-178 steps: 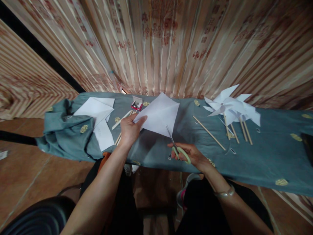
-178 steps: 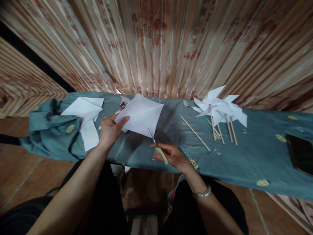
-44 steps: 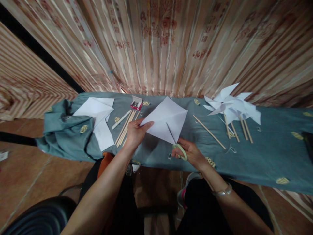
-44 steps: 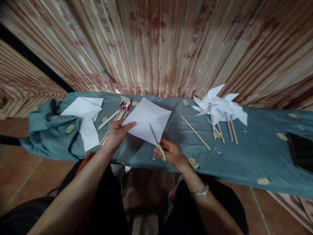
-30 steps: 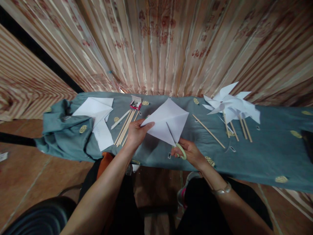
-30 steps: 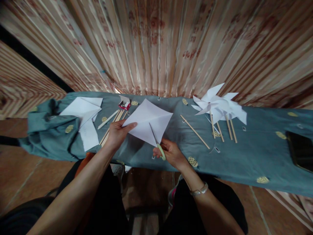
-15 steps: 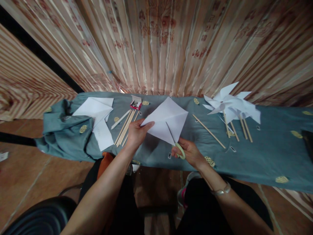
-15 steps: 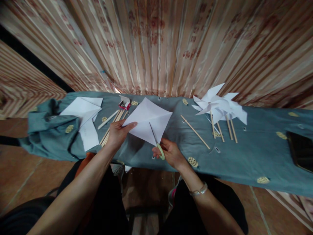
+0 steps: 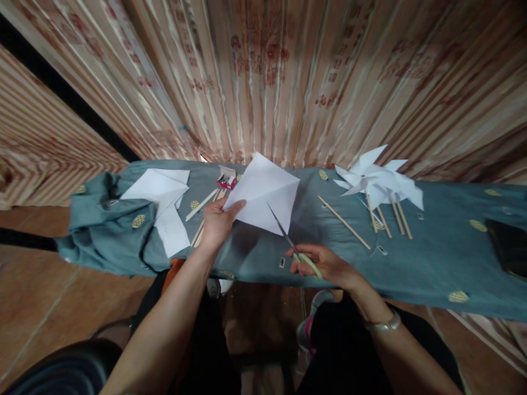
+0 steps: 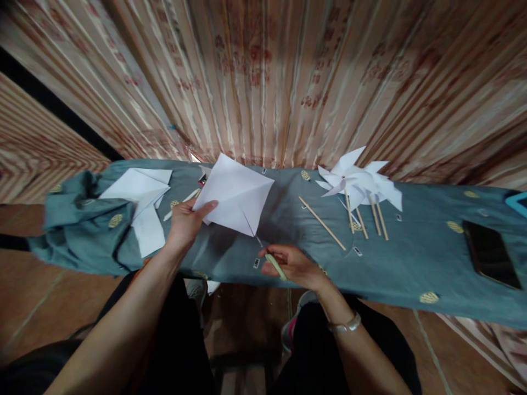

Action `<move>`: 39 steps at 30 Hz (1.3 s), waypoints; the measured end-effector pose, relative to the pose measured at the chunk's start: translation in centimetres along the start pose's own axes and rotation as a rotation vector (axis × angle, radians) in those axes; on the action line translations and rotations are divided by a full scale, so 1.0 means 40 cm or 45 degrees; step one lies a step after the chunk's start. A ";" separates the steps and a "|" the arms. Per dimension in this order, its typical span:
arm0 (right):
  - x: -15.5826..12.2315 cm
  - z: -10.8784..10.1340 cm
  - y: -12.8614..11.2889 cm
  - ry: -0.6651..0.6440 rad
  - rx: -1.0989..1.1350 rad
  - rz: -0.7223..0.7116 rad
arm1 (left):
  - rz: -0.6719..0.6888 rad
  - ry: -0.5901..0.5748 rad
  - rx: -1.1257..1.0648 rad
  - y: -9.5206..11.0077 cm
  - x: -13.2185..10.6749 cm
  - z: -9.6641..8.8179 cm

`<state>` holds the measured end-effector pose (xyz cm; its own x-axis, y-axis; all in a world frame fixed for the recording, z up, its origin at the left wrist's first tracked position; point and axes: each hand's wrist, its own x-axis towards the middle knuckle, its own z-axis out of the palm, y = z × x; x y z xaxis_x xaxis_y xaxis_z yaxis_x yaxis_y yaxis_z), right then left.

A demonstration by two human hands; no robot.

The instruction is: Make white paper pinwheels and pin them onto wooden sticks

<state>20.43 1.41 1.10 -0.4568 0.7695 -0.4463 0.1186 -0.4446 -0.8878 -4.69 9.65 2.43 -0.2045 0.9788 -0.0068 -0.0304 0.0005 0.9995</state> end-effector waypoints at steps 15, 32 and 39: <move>-0.043 -0.027 -0.085 0.856 -0.558 -0.558 | -0.269 -0.650 0.176 0.006 -0.081 0.003; 0.070 0.102 -0.150 1.167 0.279 -0.745 | -0.373 -0.582 -0.565 0.009 -0.201 0.075; 0.097 0.165 -0.127 1.037 0.334 -0.679 | -0.438 -0.257 -0.594 0.010 -0.193 0.077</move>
<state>12.25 3.63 4.61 0.3594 0.9328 -0.0257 -0.1683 0.0377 -0.9850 -0.09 2.73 2.97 0.0808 0.9578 -0.2757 -0.4961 0.2786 0.8224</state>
